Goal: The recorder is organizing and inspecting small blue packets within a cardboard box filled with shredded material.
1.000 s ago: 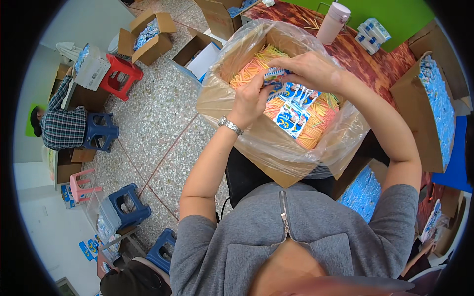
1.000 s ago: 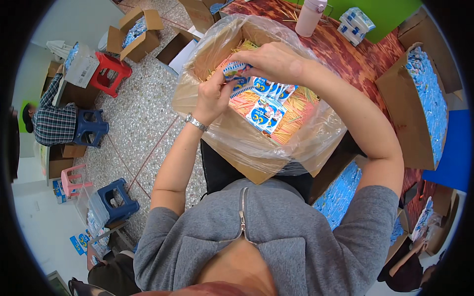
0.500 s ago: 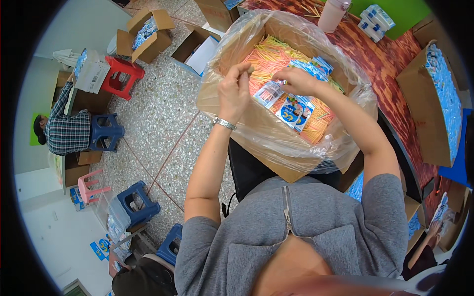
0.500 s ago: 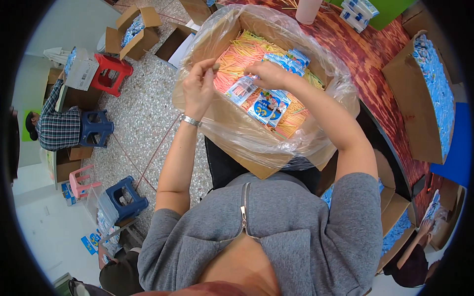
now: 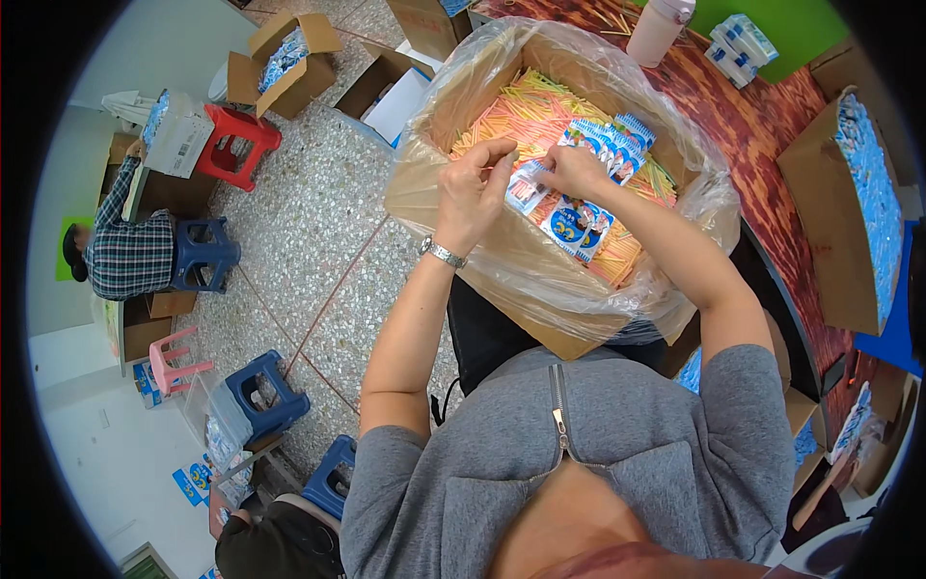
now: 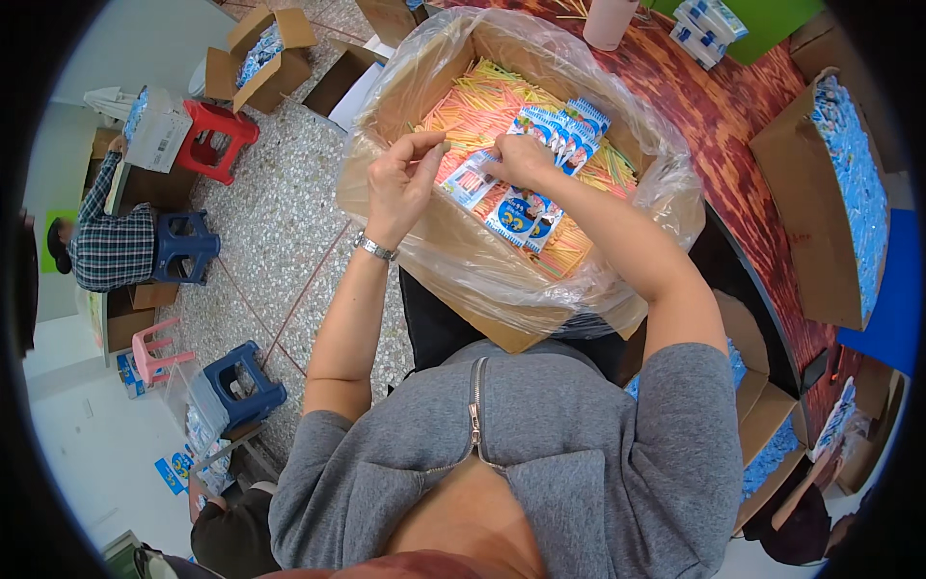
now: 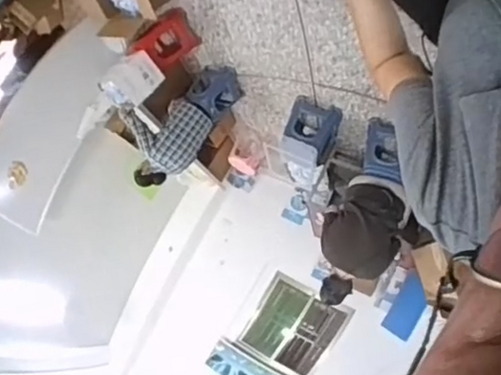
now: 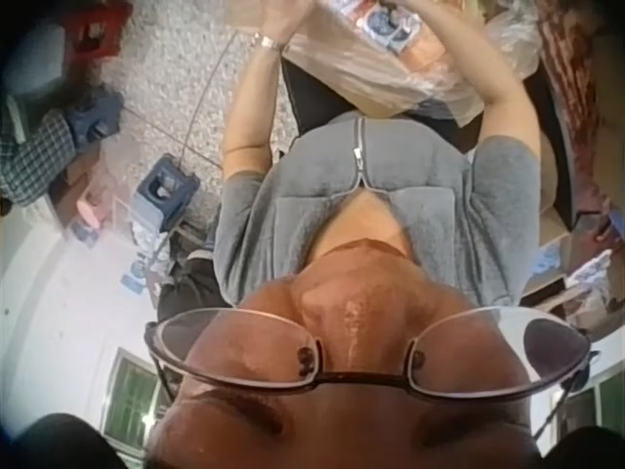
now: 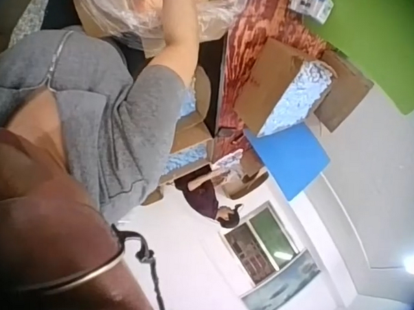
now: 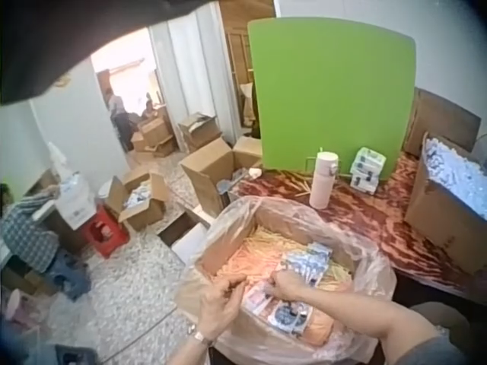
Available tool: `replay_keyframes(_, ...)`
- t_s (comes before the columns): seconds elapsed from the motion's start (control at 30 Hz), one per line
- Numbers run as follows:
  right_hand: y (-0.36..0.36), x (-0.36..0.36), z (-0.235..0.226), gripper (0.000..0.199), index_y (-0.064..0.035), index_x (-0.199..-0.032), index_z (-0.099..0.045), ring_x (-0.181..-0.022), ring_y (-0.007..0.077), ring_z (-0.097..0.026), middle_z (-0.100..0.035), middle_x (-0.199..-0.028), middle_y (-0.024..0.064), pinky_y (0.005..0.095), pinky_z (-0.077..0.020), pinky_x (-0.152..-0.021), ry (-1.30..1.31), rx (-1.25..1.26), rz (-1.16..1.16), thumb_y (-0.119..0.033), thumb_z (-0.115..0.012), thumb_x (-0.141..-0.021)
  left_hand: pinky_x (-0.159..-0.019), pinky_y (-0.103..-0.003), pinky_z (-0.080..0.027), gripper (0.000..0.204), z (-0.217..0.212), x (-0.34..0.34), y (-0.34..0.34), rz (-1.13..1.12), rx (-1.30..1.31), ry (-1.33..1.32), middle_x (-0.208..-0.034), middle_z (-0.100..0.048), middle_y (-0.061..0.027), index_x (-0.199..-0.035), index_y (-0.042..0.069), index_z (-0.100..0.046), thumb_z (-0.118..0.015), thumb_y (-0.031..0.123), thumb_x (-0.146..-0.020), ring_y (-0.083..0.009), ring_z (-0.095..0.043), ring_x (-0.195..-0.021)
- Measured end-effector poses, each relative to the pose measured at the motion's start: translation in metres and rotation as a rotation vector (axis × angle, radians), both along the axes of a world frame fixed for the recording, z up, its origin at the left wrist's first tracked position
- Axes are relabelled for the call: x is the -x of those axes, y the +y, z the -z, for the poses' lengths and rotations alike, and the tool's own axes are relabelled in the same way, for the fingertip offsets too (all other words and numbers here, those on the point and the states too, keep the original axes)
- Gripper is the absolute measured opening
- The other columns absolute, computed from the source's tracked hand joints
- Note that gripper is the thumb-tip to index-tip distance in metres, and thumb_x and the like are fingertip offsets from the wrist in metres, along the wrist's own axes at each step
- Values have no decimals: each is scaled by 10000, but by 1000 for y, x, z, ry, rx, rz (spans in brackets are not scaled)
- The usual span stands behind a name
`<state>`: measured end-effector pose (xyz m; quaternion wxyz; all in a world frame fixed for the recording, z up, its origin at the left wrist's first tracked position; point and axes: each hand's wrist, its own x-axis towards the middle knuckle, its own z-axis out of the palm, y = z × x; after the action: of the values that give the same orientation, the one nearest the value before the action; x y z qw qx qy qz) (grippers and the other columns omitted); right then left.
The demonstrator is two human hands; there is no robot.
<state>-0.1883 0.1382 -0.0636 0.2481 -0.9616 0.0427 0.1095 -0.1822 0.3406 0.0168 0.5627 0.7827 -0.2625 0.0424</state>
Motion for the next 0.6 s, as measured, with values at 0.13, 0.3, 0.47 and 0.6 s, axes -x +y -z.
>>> replay_keyframes(0.13,-5,-5,8,241,-68,-845,-672,-783,288,-676,-695,-816,136,426,-522,-694,72,-121,103,-299,-659,-779,-670,-241,-540,152,-3,3,-2,18,-27,-2,-892,-712,-70,-1013,-11,-681,-652,56,-879,-90,-660,-753)
replay_keyframes(0.3,2,5,-32,183,-75,-841,-648,-766,299,-671,-682,-792,147,439,-516,-682,3,-128,-25,-248,-607,-800,-690,-241,-542,158,-4,4,6,0,2,-4,-897,-712,-74,-1018,-11,-680,-653,54,-877,-94,-664,-775)
replay_keyframes(0.47,-4,15,-73,166,-55,-850,-563,-733,343,-635,-650,-760,134,461,-478,-624,-296,117,-187,-217,-586,-827,-709,-241,-543,160,-9,6,3,12,-11,11,-913,-712,-76,-1024,-13,-679,-645,49,-880,-102,-669,-799)
replay_keyframes(0.6,-21,8,-85,179,-57,-909,-552,-767,364,-635,-654,-786,134,480,-477,-633,-292,223,-225,-219,-583,-837,-621,-279,-544,122,-7,10,-1,20,54,-40,-870,-711,-105,-957,4,-677,-650,71,-859,-177,-695,-719)
